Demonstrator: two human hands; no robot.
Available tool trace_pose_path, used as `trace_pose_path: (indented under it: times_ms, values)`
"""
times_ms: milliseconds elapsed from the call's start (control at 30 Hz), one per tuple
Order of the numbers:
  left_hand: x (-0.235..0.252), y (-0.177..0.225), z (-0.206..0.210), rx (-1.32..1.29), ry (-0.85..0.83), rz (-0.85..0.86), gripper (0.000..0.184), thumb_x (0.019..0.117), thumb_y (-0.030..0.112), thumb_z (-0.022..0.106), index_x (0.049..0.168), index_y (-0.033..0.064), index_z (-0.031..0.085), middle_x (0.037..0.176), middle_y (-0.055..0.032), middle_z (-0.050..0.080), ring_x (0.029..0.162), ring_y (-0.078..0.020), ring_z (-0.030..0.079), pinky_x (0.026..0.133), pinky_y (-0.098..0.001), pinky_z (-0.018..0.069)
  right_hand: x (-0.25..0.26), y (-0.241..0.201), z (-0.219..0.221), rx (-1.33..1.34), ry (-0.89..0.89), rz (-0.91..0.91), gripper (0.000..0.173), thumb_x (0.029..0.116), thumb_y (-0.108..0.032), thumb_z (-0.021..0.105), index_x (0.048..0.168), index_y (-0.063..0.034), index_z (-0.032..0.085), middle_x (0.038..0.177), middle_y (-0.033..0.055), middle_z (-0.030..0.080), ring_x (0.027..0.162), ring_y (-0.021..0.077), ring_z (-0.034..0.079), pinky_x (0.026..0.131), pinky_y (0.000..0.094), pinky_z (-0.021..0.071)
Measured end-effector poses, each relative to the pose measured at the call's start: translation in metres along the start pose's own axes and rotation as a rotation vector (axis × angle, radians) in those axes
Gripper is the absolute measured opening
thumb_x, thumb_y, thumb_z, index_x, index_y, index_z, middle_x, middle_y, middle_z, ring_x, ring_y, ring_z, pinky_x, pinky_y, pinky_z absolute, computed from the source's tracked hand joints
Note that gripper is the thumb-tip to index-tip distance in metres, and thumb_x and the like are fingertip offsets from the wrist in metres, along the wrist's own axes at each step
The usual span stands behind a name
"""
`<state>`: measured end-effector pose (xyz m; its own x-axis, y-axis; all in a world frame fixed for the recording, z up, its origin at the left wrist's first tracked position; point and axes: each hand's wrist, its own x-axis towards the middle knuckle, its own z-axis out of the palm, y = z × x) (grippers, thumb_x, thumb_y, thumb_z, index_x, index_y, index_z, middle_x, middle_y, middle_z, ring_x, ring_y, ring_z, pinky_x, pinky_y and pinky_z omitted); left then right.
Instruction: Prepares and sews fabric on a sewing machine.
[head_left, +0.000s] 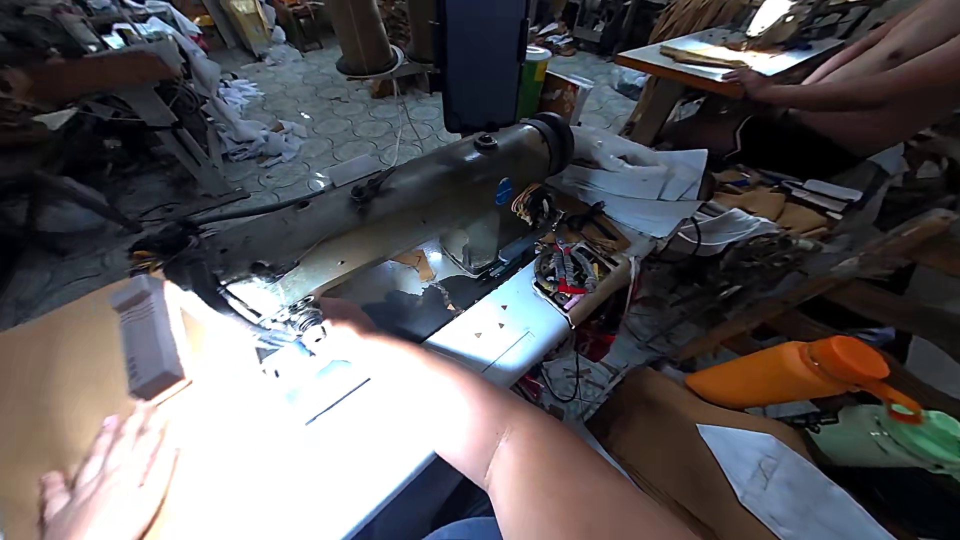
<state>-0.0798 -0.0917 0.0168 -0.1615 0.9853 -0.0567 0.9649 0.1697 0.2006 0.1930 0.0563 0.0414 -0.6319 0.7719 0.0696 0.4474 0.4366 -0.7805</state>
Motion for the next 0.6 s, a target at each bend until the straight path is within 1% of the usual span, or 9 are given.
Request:
trace_pose_path:
  times_ms: [67,133,200,267,300,367,467,533,600]
  values:
    - [-0.014,0.009,0.006,0.015,0.015,0.031,0.058,0.1102,0.035,0.026,0.164,0.0133,0.025,0.172,-0.012,0.018,0.158,-0.0426,0.009,0.115,-0.0781,-0.0017,-0.002,-0.005,0.002,-0.053,0.019,0.064,0.038,0.1013,-0.012,0.06,0.134,0.0066,0.058,0.132,0.0249,0.064,0.126,0.0342,0.061,0.108,0.0509,0.0456]
    - [-0.025,0.019,0.004,0.013,-0.02,0.004,0.059,0.1113,0.037,0.026,0.166,0.0143,0.018,0.173,-0.0088,0.012,0.159,-0.0384,0.005,0.118,-0.0751,-0.0021,-0.005,-0.006,0.008,-0.073,0.06,0.112,0.034,0.1019,-0.014,0.058,0.13,0.0045,0.062,0.127,0.0227,0.066,0.122,0.0329,0.063,0.104,0.0515,0.0475]
    - [-0.044,0.029,0.002,-0.025,-0.004,0.034,0.07,0.1067,0.038,0.042,0.165,0.0088,0.018,0.173,-0.0166,0.006,0.158,-0.0438,0.002,0.119,-0.0741,-0.0004,-0.01,-0.006,0.008,-0.081,0.076,0.122,0.034,0.1034,-0.012,0.054,0.133,0.0034,0.062,0.132,0.0219,0.065,0.127,0.0322,0.06,0.108,0.0505,0.0454]
    - [-0.075,0.04,0.008,-0.107,0.066,0.11,0.081,0.093,0.044,0.064,0.154,-0.0019,0.04,0.166,-0.028,0.023,0.153,-0.0532,0.015,0.12,-0.073,0.0059,-0.01,0.002,0.009,-0.069,0.117,0.085,0.035,0.1039,-0.005,0.048,0.135,0.0036,0.06,0.134,0.0225,0.064,0.129,0.0321,0.059,0.11,0.0485,0.0447]
    - [-0.091,0.044,0.015,-0.127,0.075,0.139,0.082,0.0891,0.05,0.069,0.146,-0.0056,0.05,0.159,-0.0326,0.034,0.148,-0.0573,0.025,0.119,-0.073,0.0108,-0.009,0.006,0.01,-0.068,0.137,0.077,0.033,0.1043,-0.003,0.045,0.134,0.0034,0.06,0.132,0.0224,0.064,0.128,0.0317,0.06,0.11,0.0476,0.045]
    - [-0.111,0.047,0.033,-0.103,0.141,0.212,0.073,0.0911,0.061,0.061,0.13,-0.0012,0.065,0.147,-0.031,0.051,0.138,-0.0569,0.043,0.116,-0.0734,0.0192,-0.006,0.008,0.011,-0.1,0.148,0.112,0.033,0.1049,-0.003,0.043,0.133,0.0026,0.061,0.131,0.0212,0.065,0.128,0.0307,0.06,0.109,0.0464,0.0451]
    - [-0.117,0.05,0.036,-0.16,0.151,0.183,0.064,0.093,0.057,0.059,0.125,0.0019,0.068,0.144,-0.0281,0.053,0.136,-0.0549,0.045,0.116,-0.0732,0.019,-0.004,0.008,0.016,-0.062,0.22,0.194,0.037,0.1049,-0.005,0.048,0.141,0.0003,0.056,0.141,0.0239,0.058,0.134,0.0345,0.055,0.111,0.0493,0.0443]
    - [-0.115,0.047,0.033,-0.209,0.163,0.174,0.058,0.0913,0.051,0.064,0.123,0.0021,0.069,0.144,-0.0275,0.053,0.136,-0.0539,0.045,0.115,-0.0727,0.0214,-0.004,0.016,0.015,0.077,0.332,0.184,0.043,0.1056,-0.008,0.05,0.149,-0.0054,0.05,0.149,0.0241,0.05,0.139,0.0352,0.049,0.114,0.0487,0.0419]
    - [-0.117,0.041,0.037,-0.237,0.229,0.224,0.051,0.0896,0.044,0.069,0.114,0.0,0.072,0.136,-0.0275,0.059,0.129,-0.0545,0.05,0.11,-0.0726,0.0296,-0.021,0.013,0.018,0.152,0.38,0.2,0.037,0.107,-0.01,0.047,0.141,0.0011,0.055,0.143,0.0253,0.055,0.135,0.0338,0.052,0.115,0.0442,0.0414]
